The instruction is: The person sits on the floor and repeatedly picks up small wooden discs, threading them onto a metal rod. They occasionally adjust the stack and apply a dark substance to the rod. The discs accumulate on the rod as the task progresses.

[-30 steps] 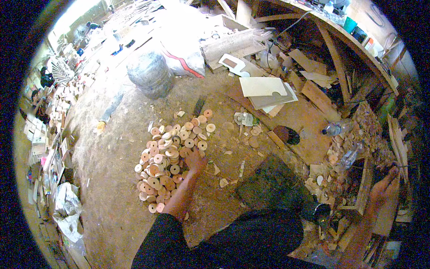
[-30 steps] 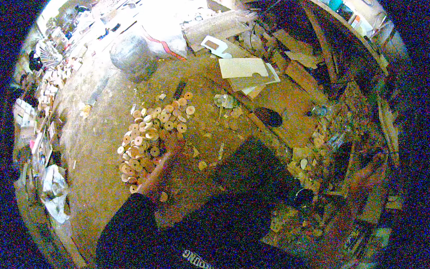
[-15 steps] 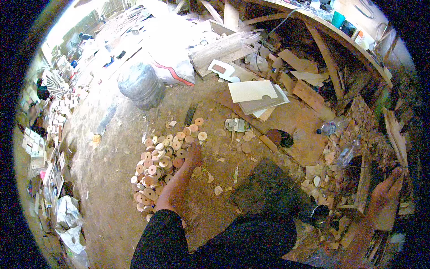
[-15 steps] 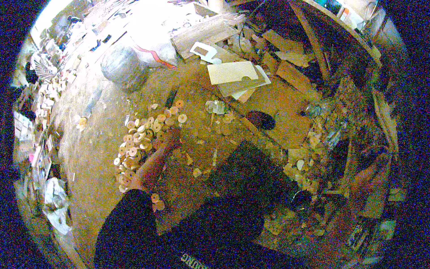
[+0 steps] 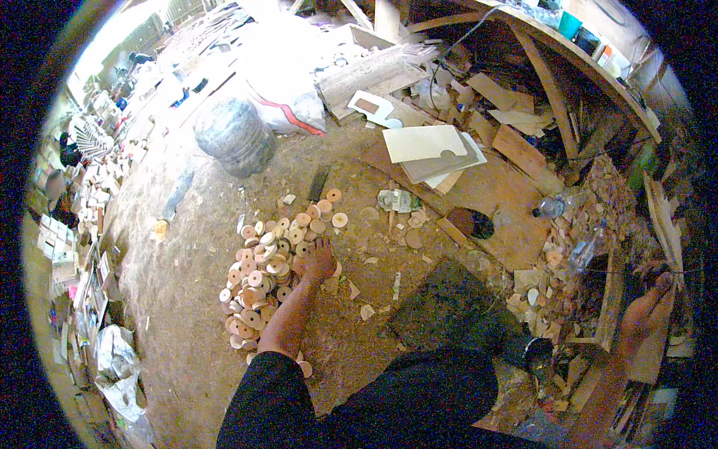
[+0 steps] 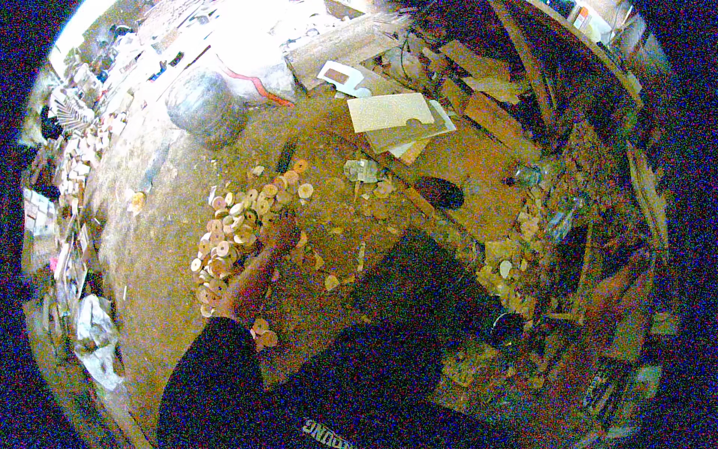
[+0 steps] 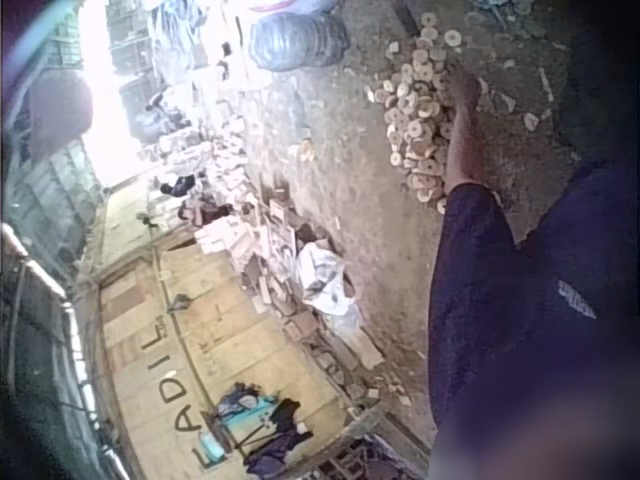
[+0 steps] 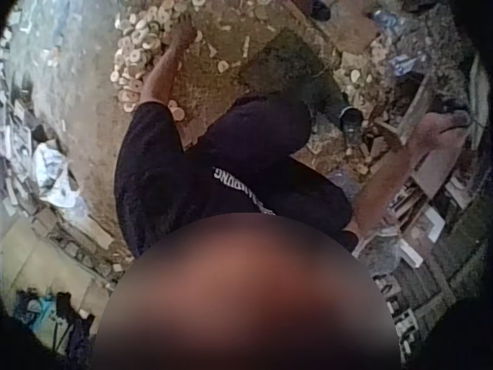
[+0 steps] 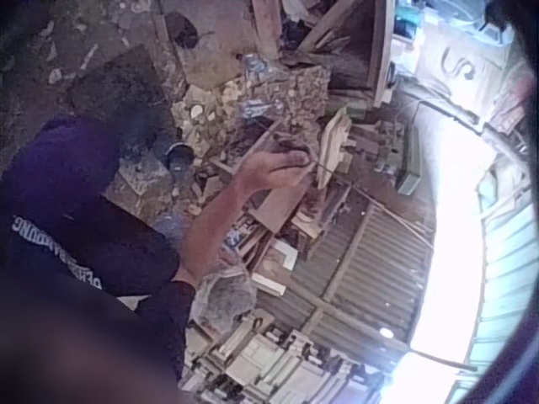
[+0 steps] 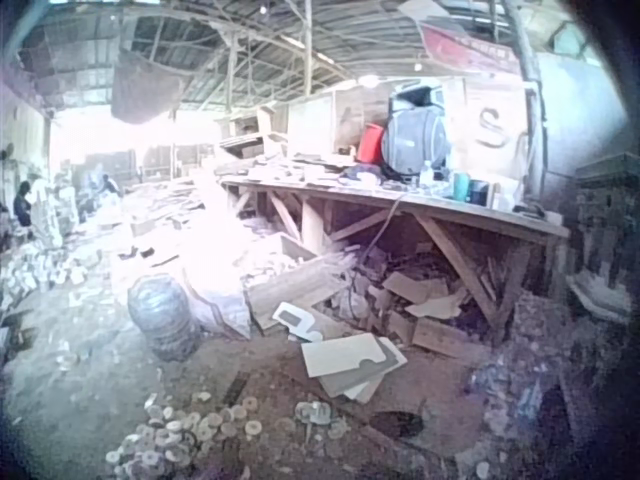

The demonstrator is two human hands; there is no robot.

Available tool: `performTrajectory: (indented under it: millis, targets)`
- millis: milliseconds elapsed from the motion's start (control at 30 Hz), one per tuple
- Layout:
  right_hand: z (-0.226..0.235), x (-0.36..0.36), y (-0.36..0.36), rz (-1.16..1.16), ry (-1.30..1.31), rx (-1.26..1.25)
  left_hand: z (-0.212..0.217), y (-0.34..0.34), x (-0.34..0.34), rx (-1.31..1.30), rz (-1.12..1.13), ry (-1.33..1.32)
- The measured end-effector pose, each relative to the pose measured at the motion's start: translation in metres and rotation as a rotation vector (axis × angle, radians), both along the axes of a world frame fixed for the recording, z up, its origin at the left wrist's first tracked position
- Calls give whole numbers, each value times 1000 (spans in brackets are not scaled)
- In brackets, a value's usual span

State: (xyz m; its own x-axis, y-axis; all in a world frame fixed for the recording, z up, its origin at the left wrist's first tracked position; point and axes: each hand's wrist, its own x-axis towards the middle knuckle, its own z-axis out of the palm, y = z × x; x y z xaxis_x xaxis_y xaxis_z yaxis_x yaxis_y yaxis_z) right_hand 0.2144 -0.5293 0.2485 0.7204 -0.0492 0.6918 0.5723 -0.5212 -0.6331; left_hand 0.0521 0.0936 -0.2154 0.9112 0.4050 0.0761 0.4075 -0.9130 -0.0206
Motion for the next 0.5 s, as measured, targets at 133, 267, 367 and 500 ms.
performTrajectory:
  millis: [133,267,367,500]
  targets:
    - [-2,5,-4,50,18,22,9,-5,-2,4,40,-54]
    - [-5,-1,5,-177,-49,-57,19,-22,-12,-36,-76,-51]
    - [-5,-4,17,-238,-66,-39,20,-41,-29,-14,-220,137]
    - [-3,-9,25,-511,-196,-302,19,-50,-36,104,-289,91]
